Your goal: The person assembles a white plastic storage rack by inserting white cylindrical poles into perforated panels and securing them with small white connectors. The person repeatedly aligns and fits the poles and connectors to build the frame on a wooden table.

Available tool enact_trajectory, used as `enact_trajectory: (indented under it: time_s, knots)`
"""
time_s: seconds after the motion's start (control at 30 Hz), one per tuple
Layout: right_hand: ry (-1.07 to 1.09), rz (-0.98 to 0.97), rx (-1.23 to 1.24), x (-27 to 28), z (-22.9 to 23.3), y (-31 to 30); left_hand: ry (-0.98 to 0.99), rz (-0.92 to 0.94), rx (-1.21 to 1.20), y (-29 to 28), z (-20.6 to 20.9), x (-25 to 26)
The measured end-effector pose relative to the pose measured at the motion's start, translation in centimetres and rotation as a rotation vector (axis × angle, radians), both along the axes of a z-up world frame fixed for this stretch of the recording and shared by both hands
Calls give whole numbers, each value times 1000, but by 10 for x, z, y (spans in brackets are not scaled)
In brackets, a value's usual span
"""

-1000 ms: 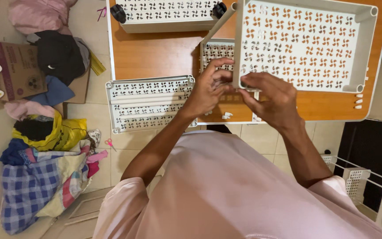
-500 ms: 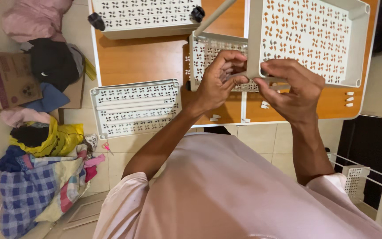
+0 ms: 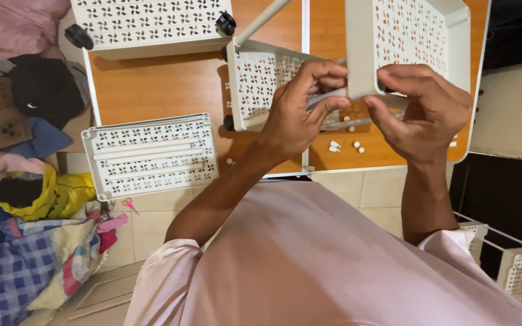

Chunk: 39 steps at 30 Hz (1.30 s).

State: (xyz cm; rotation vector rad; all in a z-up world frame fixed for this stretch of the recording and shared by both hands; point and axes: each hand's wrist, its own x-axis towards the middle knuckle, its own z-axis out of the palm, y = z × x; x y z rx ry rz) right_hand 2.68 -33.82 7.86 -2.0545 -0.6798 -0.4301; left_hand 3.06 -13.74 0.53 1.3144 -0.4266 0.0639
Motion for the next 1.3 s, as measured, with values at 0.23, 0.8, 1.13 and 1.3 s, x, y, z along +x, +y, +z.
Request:
enact_trajectory:
  time_s: [0.23,0.8,1.13,1.3]
  knots:
    - [38,-16,54,13,8,-14,-68,36,41,-17,13,14]
    - [-43,32,7,17,-5,-24,-76,62,-10,-14,23,17]
    - [28,-24,336,-11,-28,-38,-232,46,176,-5,60,-7]
    - [40,-43,458,-17,-58,-46,-257,6,248,-12,62,-12]
